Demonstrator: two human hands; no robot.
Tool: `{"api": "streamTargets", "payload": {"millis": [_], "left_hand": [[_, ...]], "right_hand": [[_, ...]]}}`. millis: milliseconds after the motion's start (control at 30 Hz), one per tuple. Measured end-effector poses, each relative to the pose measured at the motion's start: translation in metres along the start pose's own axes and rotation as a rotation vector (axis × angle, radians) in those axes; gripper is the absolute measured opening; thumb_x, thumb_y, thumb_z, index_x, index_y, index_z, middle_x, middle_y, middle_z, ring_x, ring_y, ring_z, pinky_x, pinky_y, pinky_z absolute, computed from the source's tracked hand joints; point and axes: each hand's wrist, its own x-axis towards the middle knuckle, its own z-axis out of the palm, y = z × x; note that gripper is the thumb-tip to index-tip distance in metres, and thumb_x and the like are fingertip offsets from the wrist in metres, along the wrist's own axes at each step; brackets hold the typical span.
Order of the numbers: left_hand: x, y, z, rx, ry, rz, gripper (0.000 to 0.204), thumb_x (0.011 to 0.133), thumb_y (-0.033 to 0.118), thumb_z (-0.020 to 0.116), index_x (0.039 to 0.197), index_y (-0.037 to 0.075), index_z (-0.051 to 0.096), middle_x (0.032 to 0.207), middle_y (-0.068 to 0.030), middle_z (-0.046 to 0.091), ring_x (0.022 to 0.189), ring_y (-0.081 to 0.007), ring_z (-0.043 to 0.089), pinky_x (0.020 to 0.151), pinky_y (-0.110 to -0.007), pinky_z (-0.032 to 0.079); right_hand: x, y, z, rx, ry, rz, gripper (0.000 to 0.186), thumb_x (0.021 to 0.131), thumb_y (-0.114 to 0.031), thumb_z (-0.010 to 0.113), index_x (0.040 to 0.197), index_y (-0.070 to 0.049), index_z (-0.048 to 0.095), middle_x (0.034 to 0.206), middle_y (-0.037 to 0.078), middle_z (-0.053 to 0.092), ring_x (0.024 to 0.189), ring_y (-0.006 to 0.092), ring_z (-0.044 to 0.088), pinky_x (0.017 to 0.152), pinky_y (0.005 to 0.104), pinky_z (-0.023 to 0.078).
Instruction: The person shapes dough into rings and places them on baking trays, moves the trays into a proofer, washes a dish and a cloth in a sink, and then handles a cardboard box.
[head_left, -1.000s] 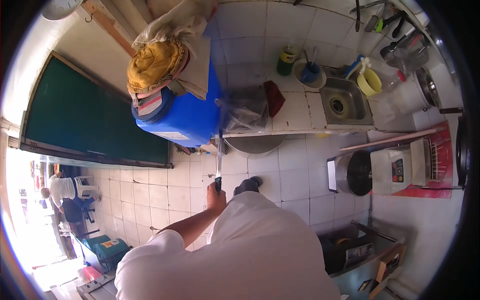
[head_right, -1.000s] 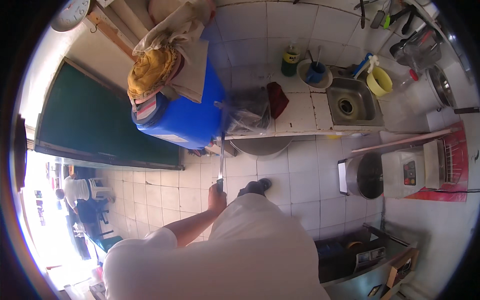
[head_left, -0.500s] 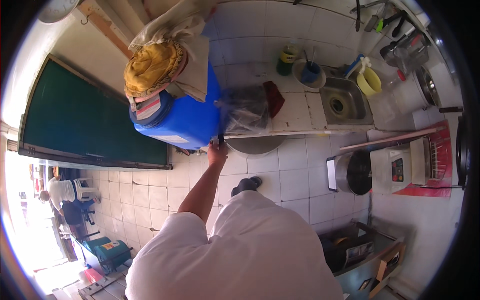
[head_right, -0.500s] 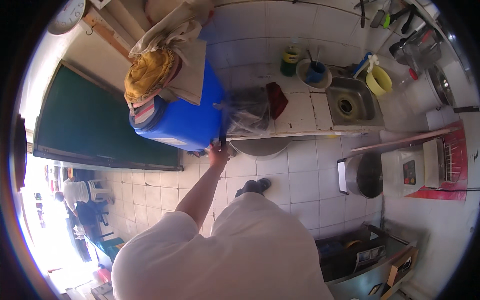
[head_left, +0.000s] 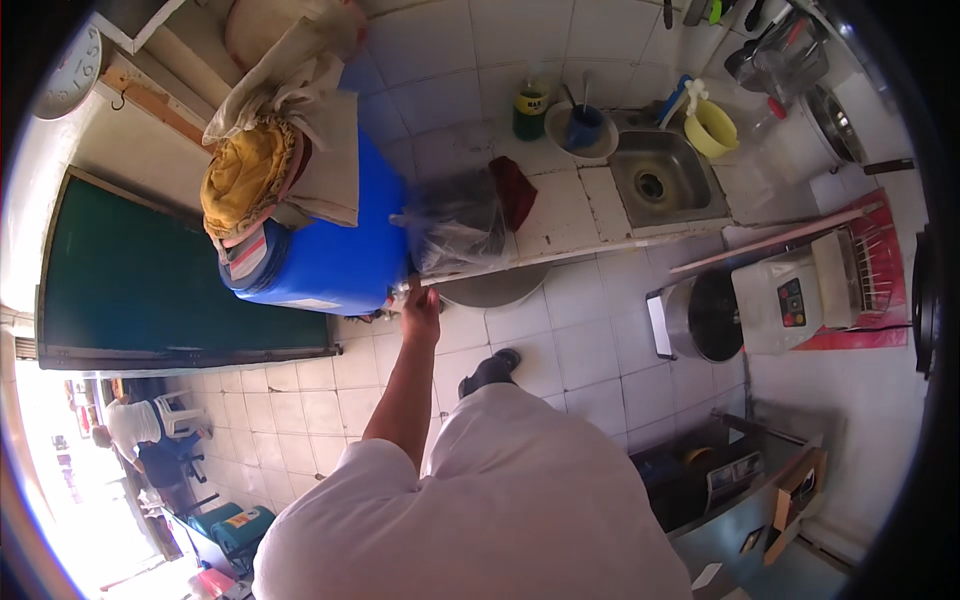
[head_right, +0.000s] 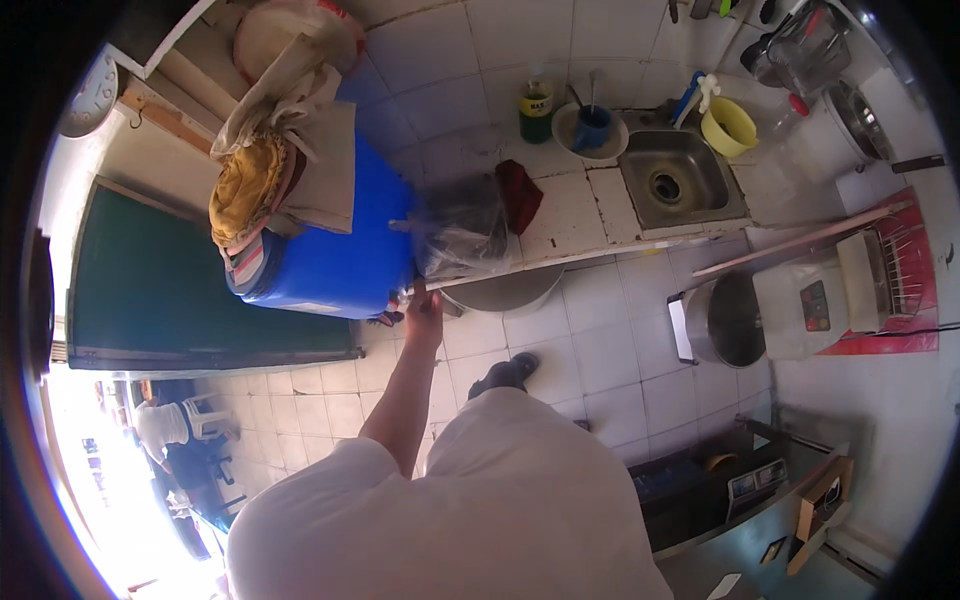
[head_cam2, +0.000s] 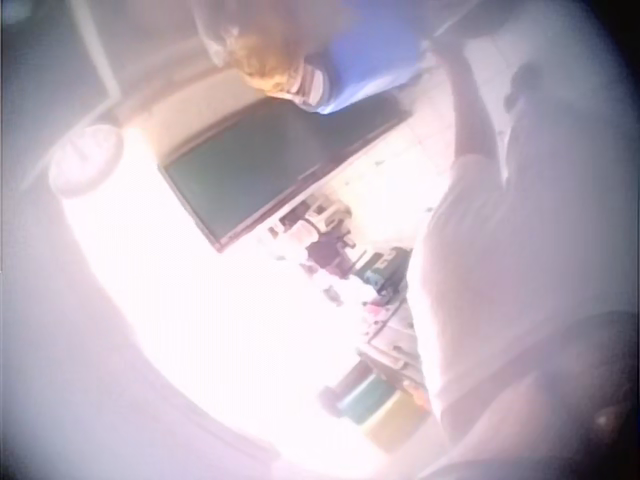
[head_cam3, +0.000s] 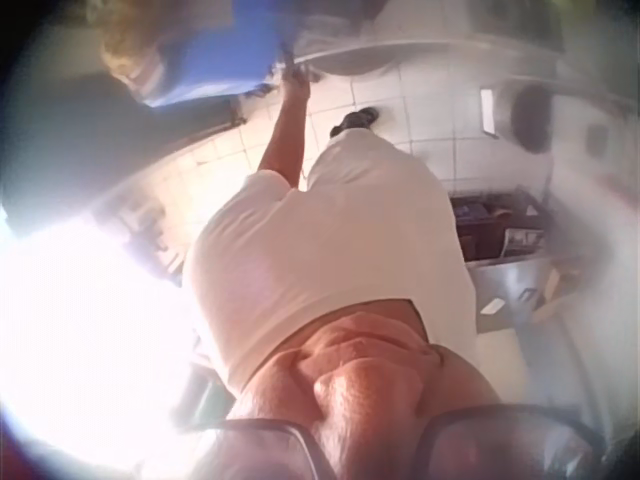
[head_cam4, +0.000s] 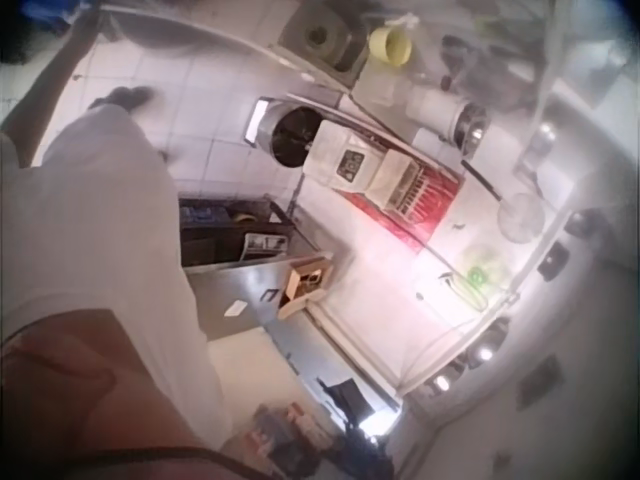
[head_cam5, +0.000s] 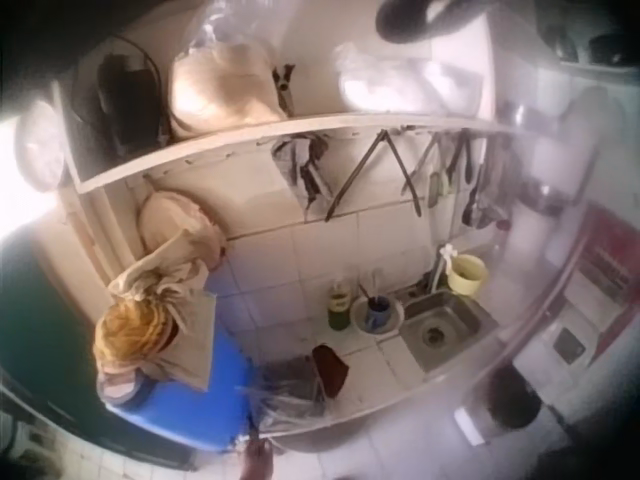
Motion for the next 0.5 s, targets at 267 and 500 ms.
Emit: {"api": "streamTargets", "payload": {"millis": [267, 500], "left_hand": [[0.021, 0.008, 0.012, 0.175, 0.094, -0.081, 0.023, 0.1, 0.017, 0.058, 0.103, -0.005, 0.058, 0.095, -0.0154, 0.067, 0.09, -0.028, 0.068, 0.081, -0.036, 0.062], [0.044, 0.015, -0.004, 0.17, -0.193, -0.319, 0.042, 0.104, 0.039, 0.044, 0.116, 0.001, 0.055, 0.1, -0.0187, 0.071, 0.092, -0.0302, 0.07, 0.079, -0.044, 0.059]], "right_hand": [[0.001, 0.02, -0.001, 0.044, 0.001, 0.012, 0.017, 0.099, -0.031, 0.055, 0.103, -0.016, 0.063, 0.092, 0.004, 0.063, 0.084, 0.0173, 0.059, 0.065, 0.0347, 0.05], [0.007, 0.05, 0.002, 0.183, -0.003, -0.012, 0.016, 0.098, -0.031, 0.056, 0.1, -0.017, 0.063, 0.09, 0.004, 0.062, 0.083, 0.0172, 0.059, 0.064, 0.0348, 0.049]]}}
